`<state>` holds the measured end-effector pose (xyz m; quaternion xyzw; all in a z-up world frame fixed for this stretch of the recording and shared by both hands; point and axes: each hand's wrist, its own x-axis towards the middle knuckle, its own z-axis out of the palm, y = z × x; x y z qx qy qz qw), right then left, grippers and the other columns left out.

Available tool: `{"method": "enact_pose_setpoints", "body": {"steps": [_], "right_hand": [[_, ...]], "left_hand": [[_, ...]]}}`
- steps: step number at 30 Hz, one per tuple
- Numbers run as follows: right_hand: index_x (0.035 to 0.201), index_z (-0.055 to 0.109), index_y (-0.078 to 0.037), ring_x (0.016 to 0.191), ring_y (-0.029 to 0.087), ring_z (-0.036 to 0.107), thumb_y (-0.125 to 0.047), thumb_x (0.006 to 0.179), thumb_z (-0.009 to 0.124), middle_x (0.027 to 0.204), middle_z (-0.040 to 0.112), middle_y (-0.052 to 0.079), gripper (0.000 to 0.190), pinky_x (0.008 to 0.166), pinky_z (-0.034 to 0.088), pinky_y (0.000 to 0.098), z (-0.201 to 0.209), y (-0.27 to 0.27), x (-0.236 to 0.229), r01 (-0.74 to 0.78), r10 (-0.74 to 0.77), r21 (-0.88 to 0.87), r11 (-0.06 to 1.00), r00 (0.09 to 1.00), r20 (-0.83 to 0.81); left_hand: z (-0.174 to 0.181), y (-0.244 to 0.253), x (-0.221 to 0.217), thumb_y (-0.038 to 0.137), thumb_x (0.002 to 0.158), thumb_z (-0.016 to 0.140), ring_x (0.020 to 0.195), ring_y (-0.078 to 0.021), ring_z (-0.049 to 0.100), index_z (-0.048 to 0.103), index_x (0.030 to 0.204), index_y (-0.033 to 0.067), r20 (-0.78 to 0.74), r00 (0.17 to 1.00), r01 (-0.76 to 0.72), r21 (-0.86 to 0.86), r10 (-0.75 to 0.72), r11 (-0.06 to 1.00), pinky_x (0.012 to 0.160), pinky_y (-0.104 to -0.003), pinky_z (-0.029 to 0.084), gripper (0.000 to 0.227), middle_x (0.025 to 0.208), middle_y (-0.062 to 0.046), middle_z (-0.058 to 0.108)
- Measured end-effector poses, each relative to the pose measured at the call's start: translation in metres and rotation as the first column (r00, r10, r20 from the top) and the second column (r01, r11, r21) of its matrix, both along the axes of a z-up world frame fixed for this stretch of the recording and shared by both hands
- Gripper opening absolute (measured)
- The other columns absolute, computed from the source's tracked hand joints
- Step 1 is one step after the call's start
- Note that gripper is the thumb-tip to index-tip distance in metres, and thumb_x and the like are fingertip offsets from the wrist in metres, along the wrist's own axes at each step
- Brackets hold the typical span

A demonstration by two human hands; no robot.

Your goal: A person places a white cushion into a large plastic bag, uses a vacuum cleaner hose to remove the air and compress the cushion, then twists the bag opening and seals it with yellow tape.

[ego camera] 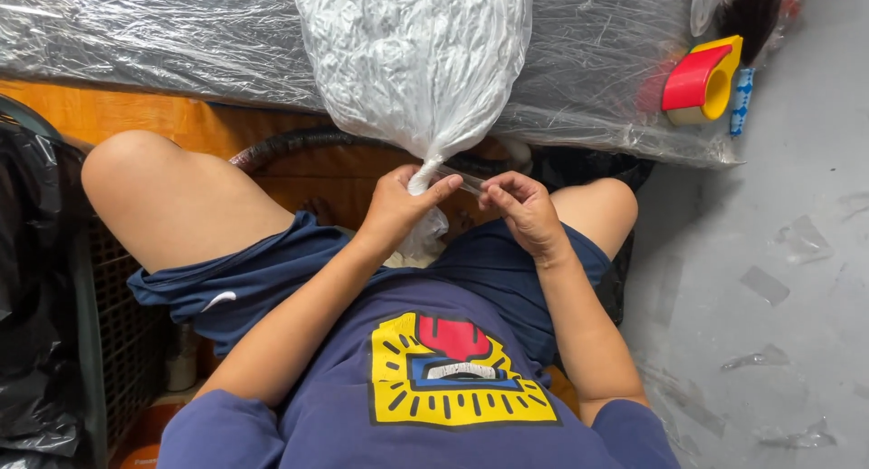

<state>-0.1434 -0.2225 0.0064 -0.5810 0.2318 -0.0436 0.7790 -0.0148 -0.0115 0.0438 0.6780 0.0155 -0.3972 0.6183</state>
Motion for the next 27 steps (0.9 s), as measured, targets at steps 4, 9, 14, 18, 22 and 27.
{"method": "enact_pose_setpoints", "body": {"steps": [4,9,14,18,22,27], "right_hand": [[0.106,0.07,0.008,0.081,0.023,0.076,-0.004,0.096,0.07,0.084,0.075,0.02,0.016,0.077,0.064,0.0346,0.002,0.004,-0.002,0.021,-0.018,-0.074,0.997,0.999,0.036],[0.105,0.07,0.007,0.081,0.021,0.076,-0.006,0.097,0.07,0.083,0.075,0.019,0.015,0.078,0.063,0.0334,0.012,0.01,0.0,0.025,-0.019,-0.132,0.991,0.999,0.044],[0.106,0.071,0.005,0.083,0.019,0.075,-0.007,0.098,0.069,0.085,0.076,0.017,0.014,0.078,0.063,0.0329,0.018,0.015,0.002,0.044,-0.044,-0.164,0.985,0.999,0.002],[0.106,0.071,0.003,0.085,0.019,0.076,-0.009,0.1,0.067,0.088,0.076,0.015,0.013,0.079,0.064,0.0318,0.014,0.016,0.003,0.081,-0.083,-0.112,0.99,0.996,-0.015],[0.105,0.072,-0.001,0.089,0.017,0.073,-0.01,0.1,0.068,0.094,0.074,0.011,0.012,0.079,0.063,0.0293,0.021,0.021,0.006,0.085,-0.089,-0.148,0.985,0.996,-0.026],[0.106,0.074,-0.006,0.065,0.002,0.049,-0.018,0.101,0.07,0.085,0.059,-0.001,0.014,0.058,0.047,0.018,0.048,0.023,0.012,0.037,-0.071,-0.194,0.98,0.983,-0.17]], "left_hand": [[0.001,-0.007,-0.005,0.054,0.065,0.092,0.06,-0.0139,0.057,0.07,0.081,0.0095,0.003,1.0,-0.005,0.051,0.004,0.999,0.055,-0.024,0.041,0.052,0.062,-0.004,0.061],[-0.024,-0.011,-0.008,0.046,0.07,0.09,0.059,-0.0101,0.056,0.073,0.08,0.0129,0.01,1.0,-0.02,0.031,0.02,0.999,0.054,-0.023,0.04,0.038,0.06,-0.001,0.06],[-0.014,-0.008,-0.008,0.036,0.074,0.087,0.057,-0.0043,0.052,0.076,0.079,0.0139,-0.048,0.998,-0.04,-0.076,0.037,0.996,0.052,-0.017,0.036,0.025,0.058,0.004,0.059],[-0.002,-0.006,-0.007,0.026,0.075,0.085,0.057,-0.0029,0.05,0.074,0.08,0.0098,-0.141,0.986,-0.112,-0.19,0.085,0.975,0.052,-0.015,0.035,0.021,0.059,0.005,0.057],[-0.009,-0.006,-0.011,0.02,0.077,0.084,0.056,-0.0006,0.05,0.076,0.087,0.0069,-0.225,0.968,-0.172,-0.271,0.111,0.947,0.052,-0.013,0.034,0.018,0.06,0.004,0.059],[-0.006,-0.005,-0.01,0.018,0.078,0.084,0.056,0.0002,0.049,0.076,0.089,0.0067,-0.232,0.967,-0.177,-0.293,0.11,0.94,0.052,-0.013,0.034,0.017,0.061,0.005,0.059]]}}
